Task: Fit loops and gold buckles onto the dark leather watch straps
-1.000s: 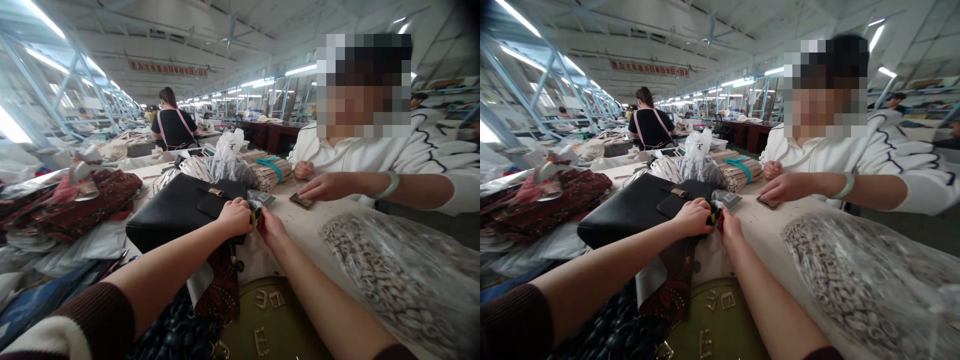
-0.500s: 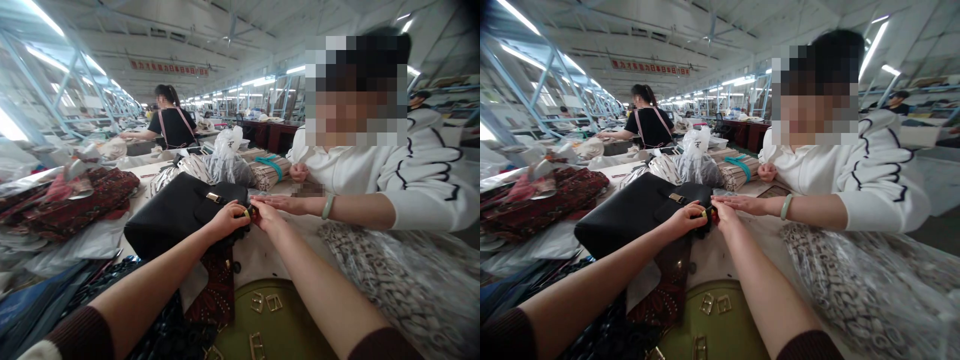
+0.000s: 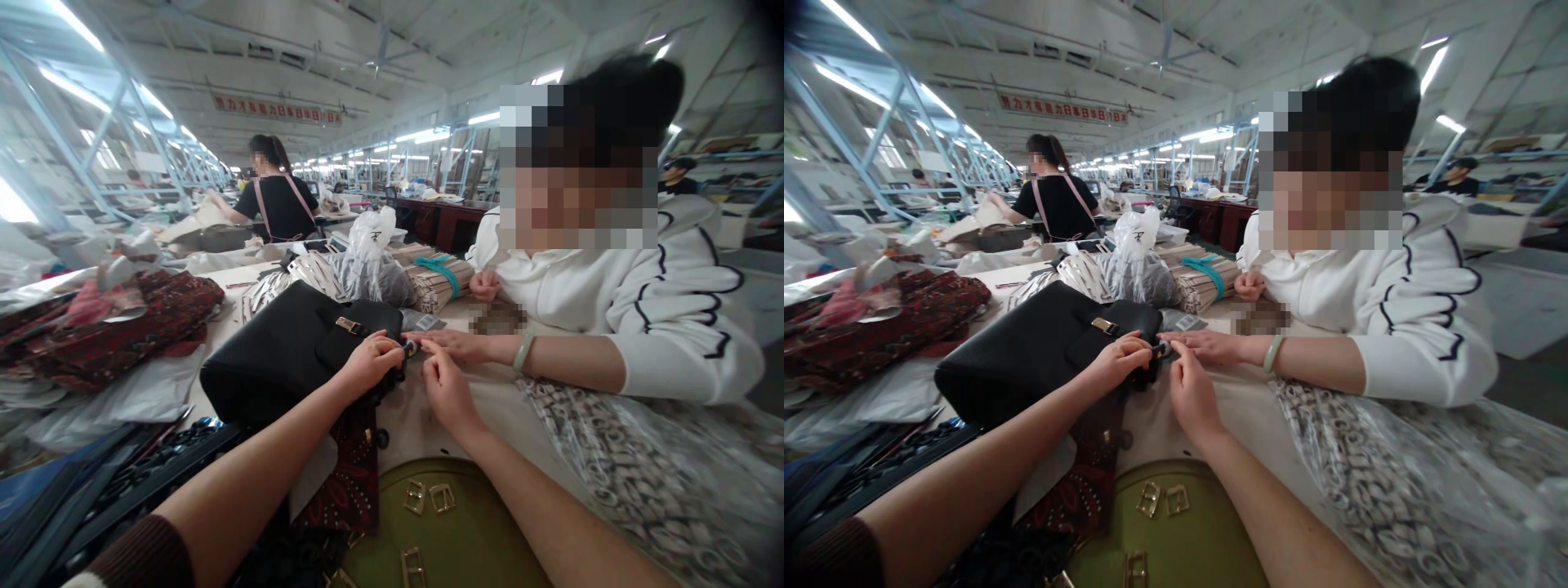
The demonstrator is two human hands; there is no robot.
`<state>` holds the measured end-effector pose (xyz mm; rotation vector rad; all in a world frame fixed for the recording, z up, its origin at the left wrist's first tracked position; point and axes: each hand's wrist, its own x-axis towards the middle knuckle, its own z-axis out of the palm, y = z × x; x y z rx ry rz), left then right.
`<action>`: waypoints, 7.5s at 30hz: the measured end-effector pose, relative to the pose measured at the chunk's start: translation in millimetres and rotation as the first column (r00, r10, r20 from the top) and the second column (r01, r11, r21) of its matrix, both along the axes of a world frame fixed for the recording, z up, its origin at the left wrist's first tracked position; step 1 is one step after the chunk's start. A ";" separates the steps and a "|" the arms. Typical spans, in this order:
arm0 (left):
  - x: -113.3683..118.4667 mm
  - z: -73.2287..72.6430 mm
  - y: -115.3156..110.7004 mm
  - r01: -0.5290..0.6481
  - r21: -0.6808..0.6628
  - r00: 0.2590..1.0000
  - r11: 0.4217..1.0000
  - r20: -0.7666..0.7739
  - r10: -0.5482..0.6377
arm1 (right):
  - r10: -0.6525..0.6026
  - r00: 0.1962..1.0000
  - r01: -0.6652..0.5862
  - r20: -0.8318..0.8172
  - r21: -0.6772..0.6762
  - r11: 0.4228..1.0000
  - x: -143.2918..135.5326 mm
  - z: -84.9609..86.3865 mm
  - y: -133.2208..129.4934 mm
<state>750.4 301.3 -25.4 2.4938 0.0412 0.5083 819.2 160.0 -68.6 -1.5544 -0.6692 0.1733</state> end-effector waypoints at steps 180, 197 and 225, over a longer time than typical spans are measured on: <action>-3.6 4.2 -23.3 0.037 0.028 0.997 0.999 -0.071 -0.035 | -0.087 0.964 0.142 0.252 -0.212 0.967 20.9 -10.1 -2.2; 0.0 6.0 -13.8 0.014 -0.267 0.996 0.964 -0.086 -0.038 | -0.032 0.972 0.057 0.232 -0.104 0.993 17.4 -3.6 -4.4; 2.1 -2.5 -4.8 0.011 -0.246 1.000 0.969 -0.010 -0.014 | 0.016 0.812 0.057 0.584 -0.107 0.993 -2.2 3.1 -10.3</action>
